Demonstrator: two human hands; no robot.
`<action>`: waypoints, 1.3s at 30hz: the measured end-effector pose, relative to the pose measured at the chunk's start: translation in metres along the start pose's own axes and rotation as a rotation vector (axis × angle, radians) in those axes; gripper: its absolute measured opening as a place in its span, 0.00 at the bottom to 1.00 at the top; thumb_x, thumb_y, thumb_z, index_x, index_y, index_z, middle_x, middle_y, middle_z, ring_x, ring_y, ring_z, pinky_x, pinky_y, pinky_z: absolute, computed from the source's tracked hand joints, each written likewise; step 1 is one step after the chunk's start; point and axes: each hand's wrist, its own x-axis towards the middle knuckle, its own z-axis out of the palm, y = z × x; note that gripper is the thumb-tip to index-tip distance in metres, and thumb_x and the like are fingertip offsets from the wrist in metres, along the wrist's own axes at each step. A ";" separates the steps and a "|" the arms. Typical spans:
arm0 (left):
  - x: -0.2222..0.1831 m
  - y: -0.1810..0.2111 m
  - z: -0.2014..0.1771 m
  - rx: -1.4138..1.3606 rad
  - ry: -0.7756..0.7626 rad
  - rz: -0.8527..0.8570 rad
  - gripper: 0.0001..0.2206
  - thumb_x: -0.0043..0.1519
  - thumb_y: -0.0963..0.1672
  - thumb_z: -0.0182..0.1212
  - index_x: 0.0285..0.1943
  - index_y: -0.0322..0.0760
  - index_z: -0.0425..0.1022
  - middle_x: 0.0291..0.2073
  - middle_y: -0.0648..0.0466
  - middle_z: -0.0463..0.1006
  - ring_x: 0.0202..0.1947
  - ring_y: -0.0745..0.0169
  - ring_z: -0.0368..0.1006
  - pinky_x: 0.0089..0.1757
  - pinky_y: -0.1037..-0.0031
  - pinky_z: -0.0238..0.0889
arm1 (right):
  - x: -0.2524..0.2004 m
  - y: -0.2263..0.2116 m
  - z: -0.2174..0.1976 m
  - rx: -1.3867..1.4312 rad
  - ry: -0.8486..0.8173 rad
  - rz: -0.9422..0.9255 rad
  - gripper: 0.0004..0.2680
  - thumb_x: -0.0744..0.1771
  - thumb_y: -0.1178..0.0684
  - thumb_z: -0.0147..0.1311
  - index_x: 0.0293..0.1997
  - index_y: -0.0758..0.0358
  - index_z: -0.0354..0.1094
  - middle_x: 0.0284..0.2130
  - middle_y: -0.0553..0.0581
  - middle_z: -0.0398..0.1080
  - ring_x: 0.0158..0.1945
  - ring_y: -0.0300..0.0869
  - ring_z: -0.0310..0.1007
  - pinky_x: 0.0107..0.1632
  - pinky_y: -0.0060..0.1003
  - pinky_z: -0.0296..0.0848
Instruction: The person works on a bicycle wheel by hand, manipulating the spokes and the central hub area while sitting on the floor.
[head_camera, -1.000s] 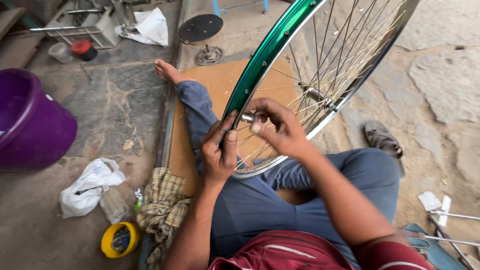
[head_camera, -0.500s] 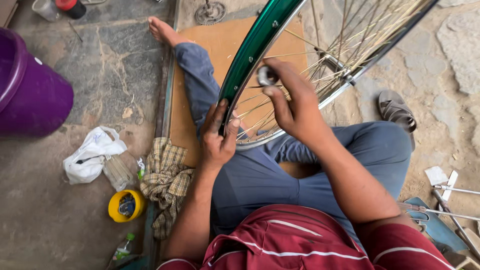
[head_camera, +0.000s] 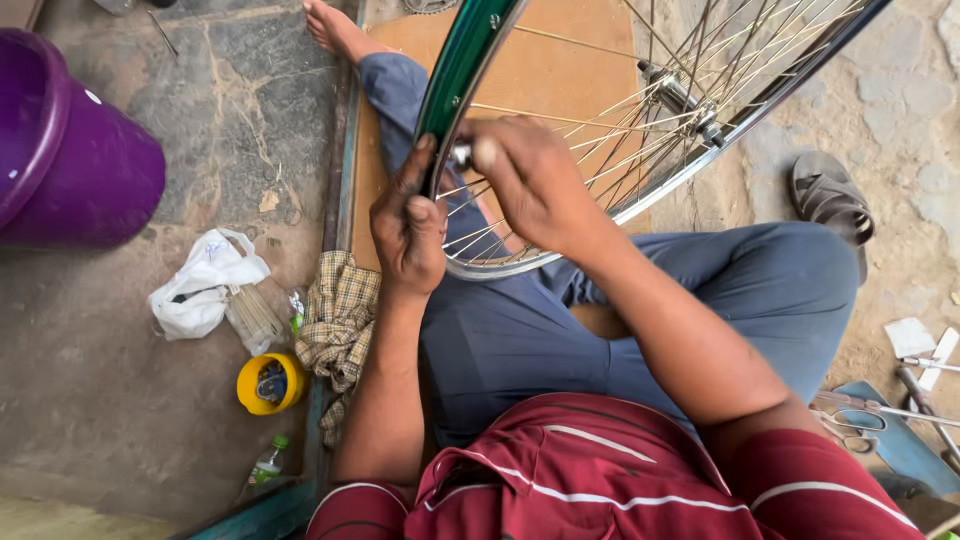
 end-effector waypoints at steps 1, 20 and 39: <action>0.002 -0.004 0.001 -0.092 0.014 -0.081 0.29 0.75 0.56 0.46 0.77 0.34 0.65 0.37 0.60 0.72 0.25 0.79 0.58 0.28 0.85 0.52 | 0.003 -0.001 0.000 -0.001 0.005 -0.005 0.09 0.74 0.57 0.47 0.60 0.64 0.69 0.43 0.59 0.76 0.49 0.52 0.77 0.57 0.44 0.71; 0.004 -0.006 0.007 0.121 0.059 0.051 0.25 0.79 0.54 0.43 0.75 0.33 0.66 0.56 0.53 0.77 0.30 0.76 0.61 0.33 0.81 0.60 | 0.008 0.003 0.019 0.005 0.192 -0.032 0.11 0.65 0.63 0.61 0.52 0.66 0.71 0.43 0.66 0.74 0.47 0.55 0.74 0.50 0.44 0.71; 0.011 0.000 0.011 0.129 0.039 0.004 0.21 0.77 0.50 0.43 0.73 0.34 0.67 0.54 0.52 0.78 0.35 0.73 0.66 0.37 0.78 0.65 | 0.001 -0.006 0.006 0.136 0.196 0.011 0.11 0.66 0.63 0.58 0.53 0.73 0.68 0.42 0.61 0.75 0.45 0.47 0.80 0.50 0.39 0.76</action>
